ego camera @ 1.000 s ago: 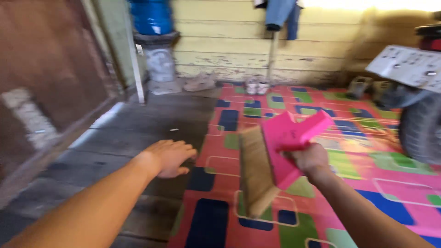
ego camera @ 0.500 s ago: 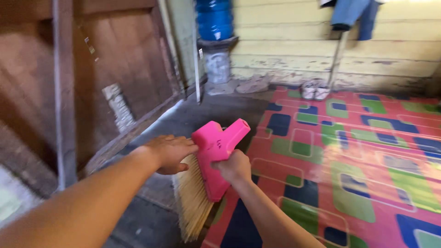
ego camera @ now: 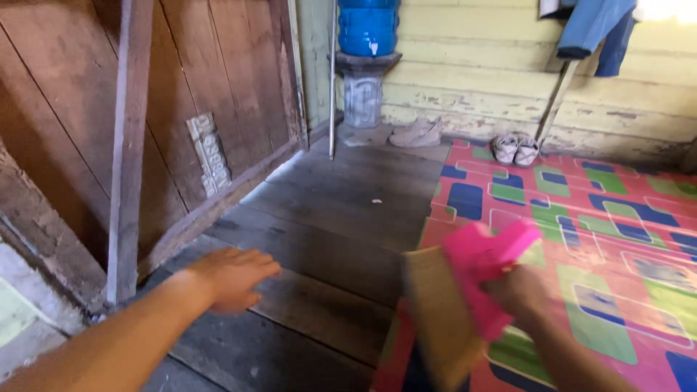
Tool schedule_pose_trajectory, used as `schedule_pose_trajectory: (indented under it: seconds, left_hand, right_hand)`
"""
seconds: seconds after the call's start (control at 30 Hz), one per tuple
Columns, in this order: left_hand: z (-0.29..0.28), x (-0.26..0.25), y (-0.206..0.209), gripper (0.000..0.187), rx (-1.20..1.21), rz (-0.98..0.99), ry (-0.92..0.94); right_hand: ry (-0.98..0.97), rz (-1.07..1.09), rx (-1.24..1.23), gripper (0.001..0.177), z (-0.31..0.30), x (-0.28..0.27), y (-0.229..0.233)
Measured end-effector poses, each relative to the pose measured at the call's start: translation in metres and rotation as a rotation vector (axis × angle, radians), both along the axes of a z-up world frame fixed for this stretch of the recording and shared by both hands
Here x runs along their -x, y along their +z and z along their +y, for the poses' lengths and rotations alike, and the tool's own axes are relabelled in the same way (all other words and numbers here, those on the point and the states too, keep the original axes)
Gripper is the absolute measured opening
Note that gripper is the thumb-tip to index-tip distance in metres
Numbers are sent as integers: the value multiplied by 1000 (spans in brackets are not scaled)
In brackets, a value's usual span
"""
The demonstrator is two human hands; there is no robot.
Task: The person is sweeping the floor using a small pink hand broom.
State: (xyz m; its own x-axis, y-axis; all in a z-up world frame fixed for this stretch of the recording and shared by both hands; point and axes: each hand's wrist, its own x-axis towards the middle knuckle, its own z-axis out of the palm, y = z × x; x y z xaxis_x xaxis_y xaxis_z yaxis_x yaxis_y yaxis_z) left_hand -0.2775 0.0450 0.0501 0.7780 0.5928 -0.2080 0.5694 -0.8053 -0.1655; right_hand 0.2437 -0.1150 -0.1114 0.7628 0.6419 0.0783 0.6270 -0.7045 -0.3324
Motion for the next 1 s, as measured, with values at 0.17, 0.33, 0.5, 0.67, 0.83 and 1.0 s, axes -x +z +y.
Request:
schedule_pose_trajectory:
  seconds: [0.17, 0.33, 0.5, 0.67, 0.83, 1.0]
  left_hand:
    - [8, 21, -8, 49, 22, -37, 35]
    - [16, 28, 0, 44, 48, 18, 152]
    - [21, 42, 3, 31, 9, -1, 128]
    - [12, 54, -1, 26, -50, 136, 62]
    - [22, 85, -12, 37, 64, 12, 203]
    - [9, 83, -3, 34, 55, 18, 207]
  right_hand:
    - [19, -209, -45, 57, 7, 15, 72]
    - [234, -224, -57, 52, 55, 127, 114]
    - [680, 14, -221, 38, 102, 305, 122]
    - [749, 305, -321, 48, 126, 401, 73]
    - [815, 274, -133, 36, 138, 347, 27]
    - [179, 94, -52, 55, 103, 180, 7]
